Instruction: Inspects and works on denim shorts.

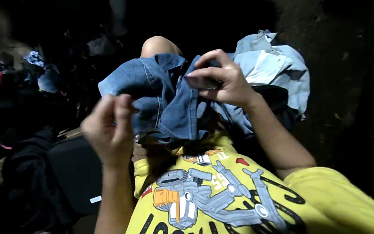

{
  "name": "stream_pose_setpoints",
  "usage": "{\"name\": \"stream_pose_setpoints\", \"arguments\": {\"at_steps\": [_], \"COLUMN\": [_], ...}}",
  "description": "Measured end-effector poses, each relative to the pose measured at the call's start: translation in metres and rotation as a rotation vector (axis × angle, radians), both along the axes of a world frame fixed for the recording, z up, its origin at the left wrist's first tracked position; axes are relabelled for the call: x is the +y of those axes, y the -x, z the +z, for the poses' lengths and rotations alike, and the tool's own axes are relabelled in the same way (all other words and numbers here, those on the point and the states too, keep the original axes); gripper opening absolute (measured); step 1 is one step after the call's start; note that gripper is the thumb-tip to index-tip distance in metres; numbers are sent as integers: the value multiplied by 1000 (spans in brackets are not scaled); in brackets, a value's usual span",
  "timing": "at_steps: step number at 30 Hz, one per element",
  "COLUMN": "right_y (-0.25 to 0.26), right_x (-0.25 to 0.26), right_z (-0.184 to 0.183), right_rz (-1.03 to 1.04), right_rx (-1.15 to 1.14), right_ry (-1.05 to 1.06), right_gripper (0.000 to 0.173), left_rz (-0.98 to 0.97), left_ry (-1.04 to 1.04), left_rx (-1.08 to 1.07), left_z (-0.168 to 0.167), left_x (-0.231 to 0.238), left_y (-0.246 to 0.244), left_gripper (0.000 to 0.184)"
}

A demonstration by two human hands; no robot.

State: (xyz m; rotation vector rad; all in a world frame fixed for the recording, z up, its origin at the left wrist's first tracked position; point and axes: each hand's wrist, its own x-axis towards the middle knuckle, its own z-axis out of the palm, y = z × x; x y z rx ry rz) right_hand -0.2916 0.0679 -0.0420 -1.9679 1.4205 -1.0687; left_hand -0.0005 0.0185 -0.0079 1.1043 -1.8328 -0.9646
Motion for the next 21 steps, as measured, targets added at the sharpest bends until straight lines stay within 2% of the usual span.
{"name": "stream_pose_setpoints", "arguments": {"at_steps": [2, 4, 5, 8, 9, 11, 13, 15, 17, 19, 21], "right_y": [-4, -5, -5, -10, -13, -20, -27, -30, -29, -30, -33], "right_x": [-8, -13, -15, -19, -22, -27, -31, -35, -37, -37, -34], "right_z": [-8, -8, -4, 18, 26, 41, 49, 50, 45, 37, 30], "right_rz": [66, 85, 80, 16, -10, -58, -75, -43, 22, 21, -53], "right_rx": [2, -26, -49, -108, -121, -131, -148, -181, -222, -227, -170], "right_ry": [10, -4, -22, -130, -163, -220, -257, -286, -338, -373, -361], "right_gripper": [19, 17, 17, 18, 16, 12, 11, 10, 12, 17, 24], "left_rz": [115, 139, 112, -217, -304, -358, -330, -224, -74, 82, 214], "left_ry": [65, 127, 176, 162, 135, 170, 221, 167, -91, -468, -722], "left_rx": [-177, -320, -320, -181, -188, -285, -330, -184, 70, 368, 509], "left_z": [8, 9, 11, 36, 38, 28, 15, 9, 10, 13, 14], "left_x": [-19, -27, -25, 1, 9, 22, 22, 18, 15, 14, 15], "left_y": [-22, -41, -42, -2, 14, 38, 48, 43, 33, 30, 31], "left_gripper": [32, 65, 71, 84, 89, 94, 80, 44, 17, 15, 17]}}
